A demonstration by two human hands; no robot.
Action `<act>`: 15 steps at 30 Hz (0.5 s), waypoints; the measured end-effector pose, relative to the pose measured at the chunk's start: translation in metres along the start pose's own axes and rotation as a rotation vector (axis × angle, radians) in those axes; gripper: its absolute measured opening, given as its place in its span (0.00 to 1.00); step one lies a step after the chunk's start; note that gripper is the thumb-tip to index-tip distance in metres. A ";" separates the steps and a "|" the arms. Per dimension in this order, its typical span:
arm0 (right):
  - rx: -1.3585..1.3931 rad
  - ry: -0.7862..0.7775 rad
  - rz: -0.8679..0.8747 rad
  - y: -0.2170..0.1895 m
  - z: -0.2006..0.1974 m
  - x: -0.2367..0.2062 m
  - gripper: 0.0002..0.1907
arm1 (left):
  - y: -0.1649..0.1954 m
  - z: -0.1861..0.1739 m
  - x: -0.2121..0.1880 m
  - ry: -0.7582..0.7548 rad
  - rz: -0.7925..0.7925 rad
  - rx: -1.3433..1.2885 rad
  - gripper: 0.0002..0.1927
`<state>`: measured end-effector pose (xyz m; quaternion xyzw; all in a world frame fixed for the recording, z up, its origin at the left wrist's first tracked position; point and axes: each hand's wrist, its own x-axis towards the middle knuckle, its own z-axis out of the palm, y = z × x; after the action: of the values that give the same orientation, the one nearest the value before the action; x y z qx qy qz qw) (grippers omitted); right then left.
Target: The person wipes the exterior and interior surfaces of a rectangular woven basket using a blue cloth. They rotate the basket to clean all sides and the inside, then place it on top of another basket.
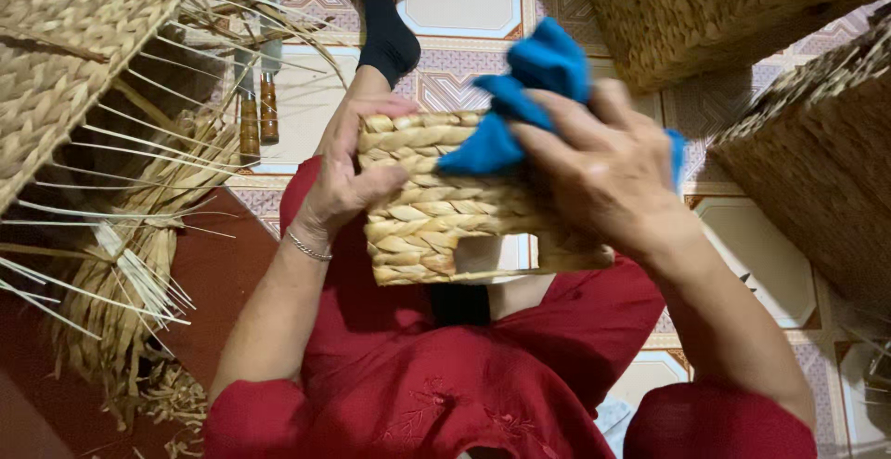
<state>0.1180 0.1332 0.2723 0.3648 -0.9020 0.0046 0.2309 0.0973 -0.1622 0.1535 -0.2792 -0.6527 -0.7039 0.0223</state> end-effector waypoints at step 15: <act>0.053 -0.038 0.026 0.013 0.006 0.017 0.17 | -0.007 0.005 -0.003 0.155 -0.118 -0.220 0.28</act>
<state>0.0968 0.1306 0.2762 0.3591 -0.9104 0.0246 0.2038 0.0988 -0.1577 0.1455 -0.1857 -0.5833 -0.7907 0.0005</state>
